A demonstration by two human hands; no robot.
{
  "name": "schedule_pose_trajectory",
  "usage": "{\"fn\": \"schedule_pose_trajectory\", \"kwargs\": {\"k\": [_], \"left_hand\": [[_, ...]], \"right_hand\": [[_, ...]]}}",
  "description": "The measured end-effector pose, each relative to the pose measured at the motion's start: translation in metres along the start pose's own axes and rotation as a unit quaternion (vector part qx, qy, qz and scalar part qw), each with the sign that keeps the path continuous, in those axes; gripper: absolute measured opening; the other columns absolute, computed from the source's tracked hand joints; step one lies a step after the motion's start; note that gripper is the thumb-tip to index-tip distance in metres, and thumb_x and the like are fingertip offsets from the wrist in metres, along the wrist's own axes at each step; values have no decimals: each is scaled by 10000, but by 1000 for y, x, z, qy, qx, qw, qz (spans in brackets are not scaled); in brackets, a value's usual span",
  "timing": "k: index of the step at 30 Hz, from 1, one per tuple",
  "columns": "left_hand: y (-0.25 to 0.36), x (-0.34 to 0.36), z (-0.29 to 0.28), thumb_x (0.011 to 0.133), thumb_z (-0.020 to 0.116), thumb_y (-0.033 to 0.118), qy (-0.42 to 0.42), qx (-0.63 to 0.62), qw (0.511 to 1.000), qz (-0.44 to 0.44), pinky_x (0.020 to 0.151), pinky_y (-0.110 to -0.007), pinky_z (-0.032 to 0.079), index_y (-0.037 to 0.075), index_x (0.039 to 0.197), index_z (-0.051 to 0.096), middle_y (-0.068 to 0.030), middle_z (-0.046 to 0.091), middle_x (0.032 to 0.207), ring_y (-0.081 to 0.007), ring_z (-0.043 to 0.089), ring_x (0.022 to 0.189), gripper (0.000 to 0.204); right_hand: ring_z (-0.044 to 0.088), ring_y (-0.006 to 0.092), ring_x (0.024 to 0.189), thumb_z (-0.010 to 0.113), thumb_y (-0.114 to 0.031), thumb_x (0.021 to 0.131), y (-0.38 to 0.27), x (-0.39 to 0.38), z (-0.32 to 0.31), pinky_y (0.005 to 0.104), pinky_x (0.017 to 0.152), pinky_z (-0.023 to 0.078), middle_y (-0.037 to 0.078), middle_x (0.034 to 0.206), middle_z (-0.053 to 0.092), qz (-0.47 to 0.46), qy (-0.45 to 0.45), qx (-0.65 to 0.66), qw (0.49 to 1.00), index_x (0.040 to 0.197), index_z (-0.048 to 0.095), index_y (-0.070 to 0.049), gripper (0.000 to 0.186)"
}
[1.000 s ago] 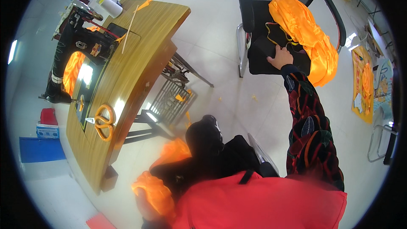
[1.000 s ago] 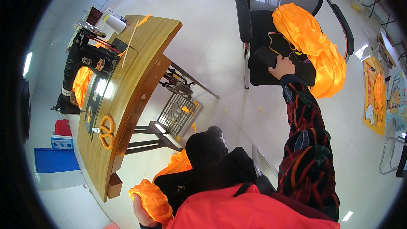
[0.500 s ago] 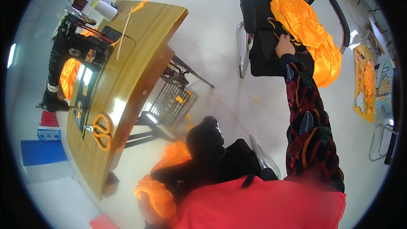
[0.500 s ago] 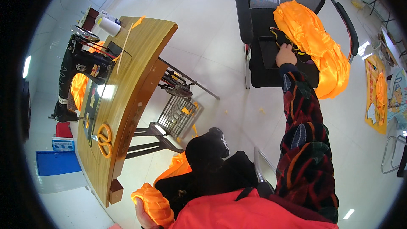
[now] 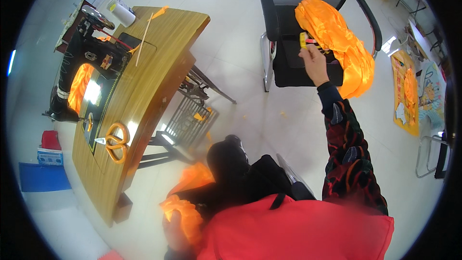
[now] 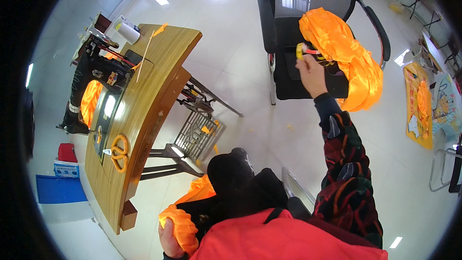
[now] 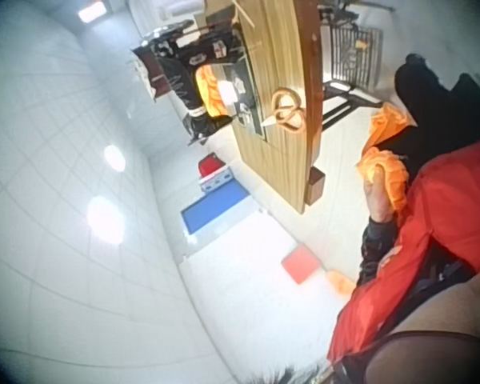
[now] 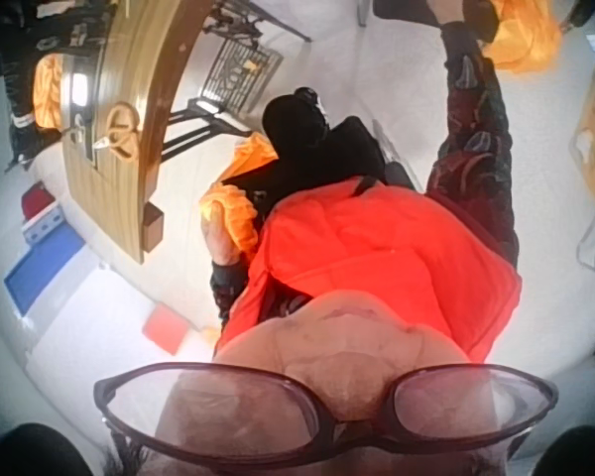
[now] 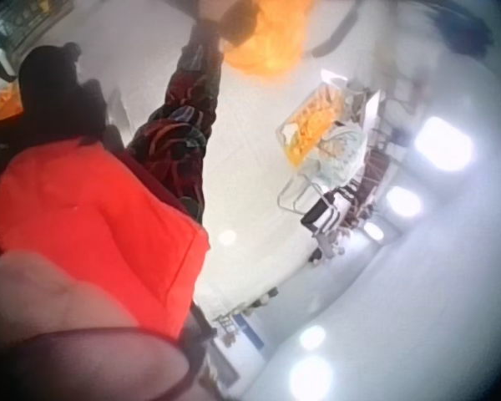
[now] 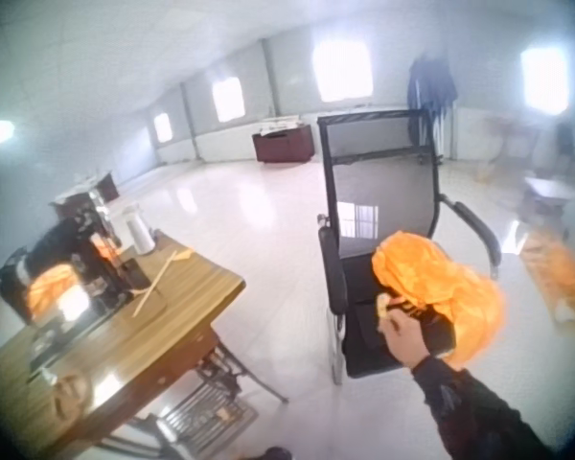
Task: The person cuts an orange fabric with scissors, measures it with a tape measure, and folds it. The person repeats cutting and measuring actions on the fabric.
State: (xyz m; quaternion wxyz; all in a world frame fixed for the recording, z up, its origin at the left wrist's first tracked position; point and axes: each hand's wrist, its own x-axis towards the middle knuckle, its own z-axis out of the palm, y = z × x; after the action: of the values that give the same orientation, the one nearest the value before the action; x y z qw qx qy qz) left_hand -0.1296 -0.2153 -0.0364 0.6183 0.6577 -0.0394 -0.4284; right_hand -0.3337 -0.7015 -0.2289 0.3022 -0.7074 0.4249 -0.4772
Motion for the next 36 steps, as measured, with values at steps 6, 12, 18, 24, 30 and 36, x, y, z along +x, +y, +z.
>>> {"fn": "schedule_pose_trajectory", "kwargs": {"k": [6,12,18,24,30,36], "left_hand": [[-15,1,-19,812,566,90,54,187,974,118,878,-388,427,-30,1208,407,-150,491,1117,-262,506,997,444],[-19,5,-38,773,544,21,9,340,895,290,968,-358,352,-31,1183,473,-124,490,1124,-254,454,1078,419],[-22,-1,-42,975,402,268,-172,160,966,111,909,-322,420,-27,1117,542,-110,562,1077,-201,531,1015,356],[-21,-5,-66,1013,347,327,-91,-13,986,136,902,-379,430,68,826,482,-96,541,1025,-230,532,995,347],[17,-16,-169,1009,354,333,10,-276,930,242,925,-404,434,76,841,485,-107,554,1031,-253,548,987,335],[-1,-31,-236,1009,347,347,113,-324,904,256,903,-397,454,88,862,491,-96,564,1015,-257,552,976,331]], "right_hand": [[560,276,586,588,-103,846,-137,-37,16,331,535,421,146,687,548,-114,-98,9,989,849,554,5,113],[578,324,663,553,-144,841,-271,-129,37,394,553,442,138,715,551,-263,-222,92,934,832,545,-43,102],[621,288,683,536,-143,798,-341,-227,53,386,530,470,88,775,615,-252,-524,160,798,849,543,-85,78],[613,294,636,516,-145,821,-351,-255,56,402,509,459,102,745,603,-319,-553,66,767,819,551,-68,85],[540,78,553,610,-212,836,-336,-184,58,248,523,426,-3,651,620,-66,-719,72,688,833,642,-28,187],[531,39,643,598,-122,870,-356,-171,48,184,597,417,-3,704,605,48,-735,121,665,873,621,10,134]]}}
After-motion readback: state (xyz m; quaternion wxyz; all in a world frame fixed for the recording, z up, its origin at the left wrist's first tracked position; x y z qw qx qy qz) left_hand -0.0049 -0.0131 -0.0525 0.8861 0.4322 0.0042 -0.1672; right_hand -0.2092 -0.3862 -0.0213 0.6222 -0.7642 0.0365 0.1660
